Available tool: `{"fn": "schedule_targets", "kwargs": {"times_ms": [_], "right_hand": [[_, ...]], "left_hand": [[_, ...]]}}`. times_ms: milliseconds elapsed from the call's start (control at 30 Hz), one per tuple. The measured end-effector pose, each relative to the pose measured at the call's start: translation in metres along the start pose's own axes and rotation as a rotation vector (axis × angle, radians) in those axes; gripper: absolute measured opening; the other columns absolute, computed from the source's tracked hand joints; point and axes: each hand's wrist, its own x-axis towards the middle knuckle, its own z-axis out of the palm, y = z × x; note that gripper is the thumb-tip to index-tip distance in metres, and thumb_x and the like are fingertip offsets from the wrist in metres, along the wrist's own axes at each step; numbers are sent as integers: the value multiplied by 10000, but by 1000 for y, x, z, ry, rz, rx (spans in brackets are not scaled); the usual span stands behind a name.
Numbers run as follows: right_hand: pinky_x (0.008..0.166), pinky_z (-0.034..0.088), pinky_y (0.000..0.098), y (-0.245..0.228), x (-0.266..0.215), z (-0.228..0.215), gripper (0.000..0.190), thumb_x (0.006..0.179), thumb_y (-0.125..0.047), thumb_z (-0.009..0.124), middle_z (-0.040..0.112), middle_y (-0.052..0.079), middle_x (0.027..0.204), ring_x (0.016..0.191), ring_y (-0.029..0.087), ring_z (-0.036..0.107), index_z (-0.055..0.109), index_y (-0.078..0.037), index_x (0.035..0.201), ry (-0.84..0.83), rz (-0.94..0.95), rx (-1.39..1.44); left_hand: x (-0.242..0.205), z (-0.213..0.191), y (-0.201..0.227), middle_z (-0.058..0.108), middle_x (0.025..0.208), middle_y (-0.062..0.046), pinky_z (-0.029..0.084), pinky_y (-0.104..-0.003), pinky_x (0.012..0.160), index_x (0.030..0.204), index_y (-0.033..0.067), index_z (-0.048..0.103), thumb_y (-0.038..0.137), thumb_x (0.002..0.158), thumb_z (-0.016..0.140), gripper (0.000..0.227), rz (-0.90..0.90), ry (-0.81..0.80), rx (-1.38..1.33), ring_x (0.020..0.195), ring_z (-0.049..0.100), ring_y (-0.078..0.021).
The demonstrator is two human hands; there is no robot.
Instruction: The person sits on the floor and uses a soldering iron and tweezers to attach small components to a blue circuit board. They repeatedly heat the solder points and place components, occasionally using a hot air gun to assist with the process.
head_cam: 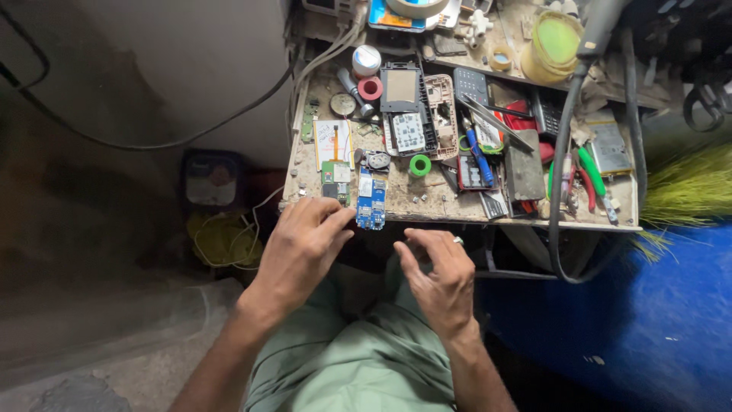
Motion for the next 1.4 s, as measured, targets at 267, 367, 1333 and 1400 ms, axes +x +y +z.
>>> {"fn": "schedule_targets", "kwargs": {"times_ms": [267, 367, 1333, 1400], "right_hand": [[903, 542, 430, 48, 26, -60, 228, 933, -98, 813, 708, 139, 1085, 1004, 319, 669, 697, -26, 1116, 270, -1, -406], [1015, 496, 494, 79, 48, -79, 340, 894, -184, 866, 693, 152, 1134, 1082, 343, 654, 695, -28, 1143, 243, -64, -622], [634, 483, 196, 108, 76, -132, 262, 976, -209, 753, 695, -4, 856, 698, 41, 598, 739, 23, 1096, 63, 574, 182], [669, 510, 198, 103, 76, -130, 258, 978, -200, 750, 707, 2, 891, 738, 48, 621, 739, 22, 1108, 102, 546, 192]], "left_hand": [[7, 17, 5, 659, 1035, -67, 471, -399, 834, 1089, 41, 710, 108, 837, 770, 268, 149, 38, 60, 943, 629, -253], [6, 23, 8, 669, 1030, -54, 463, -392, 826, 1075, 37, 715, 121, 853, 775, 245, 168, 65, 71, 935, 635, -232], [0, 26, 3, 684, 1237, -138, 493, -384, 863, 1224, -38, 685, 66, 827, 682, 410, 241, 59, 257, 1006, 665, -234], [-1, 24, 10, 661, 1243, -137, 498, -400, 898, 1231, -31, 672, 70, 813, 671, 430, 202, 49, 248, 1053, 661, -256]]}}
